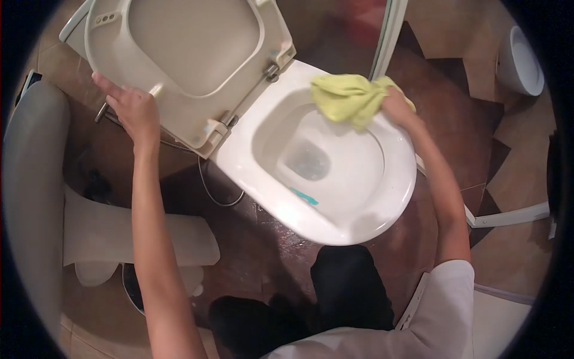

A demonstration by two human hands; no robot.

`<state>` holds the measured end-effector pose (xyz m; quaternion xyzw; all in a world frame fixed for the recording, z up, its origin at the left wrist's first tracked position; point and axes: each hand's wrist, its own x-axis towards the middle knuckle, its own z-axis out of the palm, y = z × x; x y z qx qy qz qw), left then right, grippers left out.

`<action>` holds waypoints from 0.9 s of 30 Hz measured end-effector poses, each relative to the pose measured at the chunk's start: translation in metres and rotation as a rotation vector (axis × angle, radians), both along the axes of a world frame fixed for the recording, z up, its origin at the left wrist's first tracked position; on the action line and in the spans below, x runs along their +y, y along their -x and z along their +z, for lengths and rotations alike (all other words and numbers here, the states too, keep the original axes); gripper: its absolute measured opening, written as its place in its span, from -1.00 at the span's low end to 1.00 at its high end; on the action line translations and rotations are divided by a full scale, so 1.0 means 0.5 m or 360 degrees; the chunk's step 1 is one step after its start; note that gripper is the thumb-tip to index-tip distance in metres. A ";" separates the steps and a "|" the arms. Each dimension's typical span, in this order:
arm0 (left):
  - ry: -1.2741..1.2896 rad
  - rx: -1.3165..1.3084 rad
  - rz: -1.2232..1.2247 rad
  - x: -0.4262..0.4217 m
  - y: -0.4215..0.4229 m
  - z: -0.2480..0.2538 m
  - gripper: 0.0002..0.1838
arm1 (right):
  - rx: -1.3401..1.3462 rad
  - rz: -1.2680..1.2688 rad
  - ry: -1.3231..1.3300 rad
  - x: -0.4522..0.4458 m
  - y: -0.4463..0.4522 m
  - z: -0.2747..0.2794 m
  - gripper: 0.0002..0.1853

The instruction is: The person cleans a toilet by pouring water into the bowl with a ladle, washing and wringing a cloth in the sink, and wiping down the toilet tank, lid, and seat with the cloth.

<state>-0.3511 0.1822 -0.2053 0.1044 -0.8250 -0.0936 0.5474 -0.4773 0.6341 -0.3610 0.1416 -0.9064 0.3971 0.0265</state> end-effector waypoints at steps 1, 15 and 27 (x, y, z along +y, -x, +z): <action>-0.0010 0.0004 0.0009 0.000 0.000 0.000 -0.27 | -0.0272 0.0027 0.0432 0.061 0.046 -0.039 -0.69; 0.0076 -0.0009 0.0057 0.002 0.004 0.000 -0.31 | 0.0330 0.0049 -0.0699 -0.417 0.095 0.009 -0.54; 0.0102 -0.0048 0.0064 -0.007 0.002 -0.002 -0.30 | 0.0249 -0.0232 -0.0794 -0.362 0.142 0.010 -0.58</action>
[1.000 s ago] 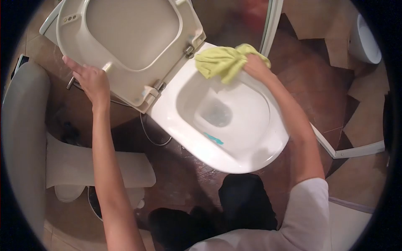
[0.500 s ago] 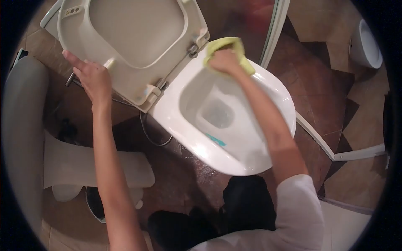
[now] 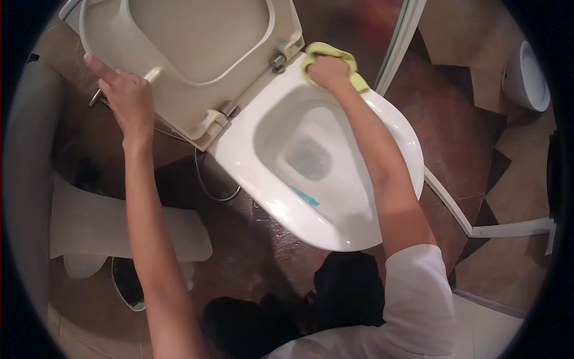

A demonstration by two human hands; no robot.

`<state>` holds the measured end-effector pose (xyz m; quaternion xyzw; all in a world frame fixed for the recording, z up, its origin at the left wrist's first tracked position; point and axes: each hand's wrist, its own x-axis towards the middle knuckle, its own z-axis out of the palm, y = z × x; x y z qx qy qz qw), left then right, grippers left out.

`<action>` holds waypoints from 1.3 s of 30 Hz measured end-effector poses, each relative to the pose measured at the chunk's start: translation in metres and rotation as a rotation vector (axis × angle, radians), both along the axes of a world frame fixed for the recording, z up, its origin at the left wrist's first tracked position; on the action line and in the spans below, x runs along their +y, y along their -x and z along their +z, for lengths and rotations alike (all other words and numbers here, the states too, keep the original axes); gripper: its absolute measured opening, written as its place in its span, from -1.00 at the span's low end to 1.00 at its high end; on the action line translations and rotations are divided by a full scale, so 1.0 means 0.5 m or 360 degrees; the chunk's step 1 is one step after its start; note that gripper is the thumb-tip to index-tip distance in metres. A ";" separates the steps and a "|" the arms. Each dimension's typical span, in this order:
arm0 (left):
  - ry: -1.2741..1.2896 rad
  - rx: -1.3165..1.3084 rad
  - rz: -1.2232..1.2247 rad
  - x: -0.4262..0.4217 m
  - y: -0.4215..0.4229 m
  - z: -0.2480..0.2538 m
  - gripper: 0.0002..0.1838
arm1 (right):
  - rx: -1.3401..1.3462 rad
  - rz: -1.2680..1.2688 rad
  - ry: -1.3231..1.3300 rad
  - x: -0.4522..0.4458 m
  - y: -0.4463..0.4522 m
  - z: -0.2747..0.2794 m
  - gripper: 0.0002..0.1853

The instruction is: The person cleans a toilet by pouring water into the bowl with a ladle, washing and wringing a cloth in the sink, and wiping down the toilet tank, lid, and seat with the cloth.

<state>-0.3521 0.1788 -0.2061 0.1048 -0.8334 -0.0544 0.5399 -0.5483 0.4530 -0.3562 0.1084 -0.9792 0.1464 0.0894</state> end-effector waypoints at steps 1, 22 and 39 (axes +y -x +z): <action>0.0010 0.0005 0.0003 -0.001 -0.003 0.002 -0.30 | -0.0071 0.0010 -0.0064 0.026 0.003 0.004 -0.56; -0.0093 0.0141 -0.0060 -0.012 0.014 -0.012 -0.30 | 0.0327 0.0332 -0.0532 0.135 -0.092 -0.025 -0.67; -0.0223 0.0130 0.0062 -0.013 0.021 -0.016 -0.35 | 0.0446 0.0759 -0.0895 0.060 -0.028 -0.002 -0.66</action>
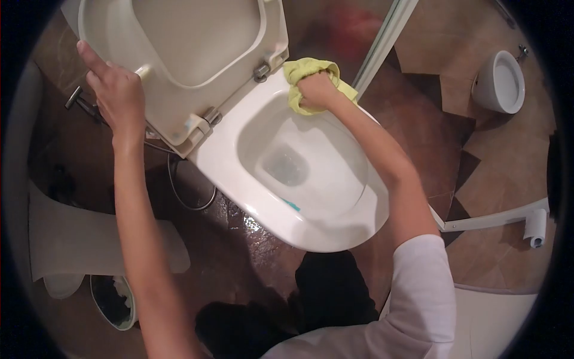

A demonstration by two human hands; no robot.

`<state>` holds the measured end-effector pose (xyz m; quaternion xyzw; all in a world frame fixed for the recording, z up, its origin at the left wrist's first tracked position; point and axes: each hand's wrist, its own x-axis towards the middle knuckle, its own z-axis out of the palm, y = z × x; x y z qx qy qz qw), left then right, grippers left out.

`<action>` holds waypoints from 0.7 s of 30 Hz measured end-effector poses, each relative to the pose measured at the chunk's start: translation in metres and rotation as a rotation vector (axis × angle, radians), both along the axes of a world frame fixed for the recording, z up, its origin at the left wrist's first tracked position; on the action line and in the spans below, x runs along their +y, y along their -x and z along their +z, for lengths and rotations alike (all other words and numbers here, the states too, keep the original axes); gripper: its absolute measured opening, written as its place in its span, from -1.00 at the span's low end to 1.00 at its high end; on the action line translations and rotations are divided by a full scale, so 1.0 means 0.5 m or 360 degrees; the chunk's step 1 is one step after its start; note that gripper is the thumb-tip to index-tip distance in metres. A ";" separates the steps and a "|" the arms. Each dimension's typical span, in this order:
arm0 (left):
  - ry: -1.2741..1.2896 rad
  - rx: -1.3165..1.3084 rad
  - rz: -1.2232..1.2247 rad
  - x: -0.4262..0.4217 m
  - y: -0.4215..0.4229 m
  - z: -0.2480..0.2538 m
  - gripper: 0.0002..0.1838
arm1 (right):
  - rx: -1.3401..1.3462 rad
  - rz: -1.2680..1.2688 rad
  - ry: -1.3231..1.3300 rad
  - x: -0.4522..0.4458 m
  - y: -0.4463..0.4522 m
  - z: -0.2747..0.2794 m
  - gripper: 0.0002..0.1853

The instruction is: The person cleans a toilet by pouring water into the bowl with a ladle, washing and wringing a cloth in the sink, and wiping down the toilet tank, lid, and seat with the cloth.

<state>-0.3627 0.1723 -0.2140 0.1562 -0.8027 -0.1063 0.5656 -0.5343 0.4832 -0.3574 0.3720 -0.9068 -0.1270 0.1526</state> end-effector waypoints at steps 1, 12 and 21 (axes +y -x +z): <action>-0.0005 -0.0002 -0.0004 -0.003 0.003 0.001 -0.35 | 0.0038 0.0033 -0.0093 0.011 -0.002 -0.011 -0.65; 0.0004 -0.0029 -0.0017 -0.009 0.007 -0.001 -0.41 | -0.0898 -0.1133 0.1179 0.345 -0.404 0.022 -0.70; -0.0082 -0.0191 0.0094 -0.007 0.009 0.001 -0.43 | -0.0464 -0.0646 0.0735 0.365 -0.489 0.075 -0.77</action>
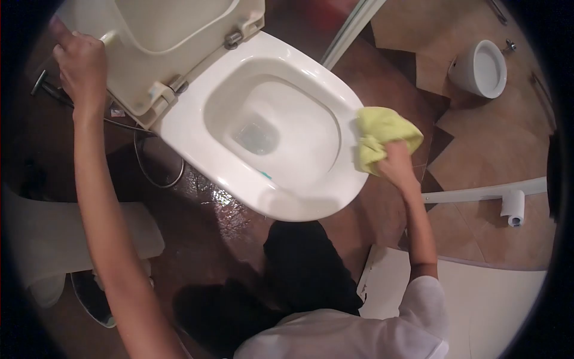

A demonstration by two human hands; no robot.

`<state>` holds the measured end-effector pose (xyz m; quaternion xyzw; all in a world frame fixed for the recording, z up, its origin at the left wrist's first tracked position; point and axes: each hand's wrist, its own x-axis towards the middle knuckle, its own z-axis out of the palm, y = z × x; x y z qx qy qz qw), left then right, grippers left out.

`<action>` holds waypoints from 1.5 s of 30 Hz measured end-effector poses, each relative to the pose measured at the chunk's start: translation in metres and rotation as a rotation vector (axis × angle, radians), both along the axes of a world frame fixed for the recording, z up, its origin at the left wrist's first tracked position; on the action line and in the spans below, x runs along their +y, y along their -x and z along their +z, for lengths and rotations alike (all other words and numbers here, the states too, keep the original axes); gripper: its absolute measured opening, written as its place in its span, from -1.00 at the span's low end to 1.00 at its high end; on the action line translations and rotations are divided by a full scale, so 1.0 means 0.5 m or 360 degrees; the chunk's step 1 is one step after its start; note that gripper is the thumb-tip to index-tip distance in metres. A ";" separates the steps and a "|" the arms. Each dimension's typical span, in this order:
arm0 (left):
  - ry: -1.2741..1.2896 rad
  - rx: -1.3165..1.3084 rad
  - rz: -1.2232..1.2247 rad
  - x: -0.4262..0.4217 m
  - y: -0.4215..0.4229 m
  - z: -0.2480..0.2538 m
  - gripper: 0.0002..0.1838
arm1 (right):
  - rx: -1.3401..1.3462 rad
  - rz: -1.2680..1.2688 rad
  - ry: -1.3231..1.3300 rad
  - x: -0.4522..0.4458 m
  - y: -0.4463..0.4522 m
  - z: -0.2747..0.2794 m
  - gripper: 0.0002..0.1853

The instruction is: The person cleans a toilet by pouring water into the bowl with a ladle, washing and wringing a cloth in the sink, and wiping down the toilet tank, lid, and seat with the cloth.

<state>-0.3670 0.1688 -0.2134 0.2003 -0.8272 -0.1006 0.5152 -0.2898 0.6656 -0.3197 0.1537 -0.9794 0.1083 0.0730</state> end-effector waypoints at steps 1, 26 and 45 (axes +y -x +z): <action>-0.0013 -0.0009 -0.0013 0.006 -0.002 0.002 -0.43 | -0.0155 -0.0037 -0.0368 -0.018 0.004 -0.009 -0.78; 0.0012 -0.0021 -0.0083 -0.001 -0.006 0.002 -0.37 | 0.0185 0.0501 -0.0383 -0.099 0.032 -0.048 -0.76; -0.0010 -0.0038 -0.0007 0.014 -0.012 0.000 -0.31 | 0.0023 0.0809 -0.0081 -0.416 -0.116 -0.035 -0.72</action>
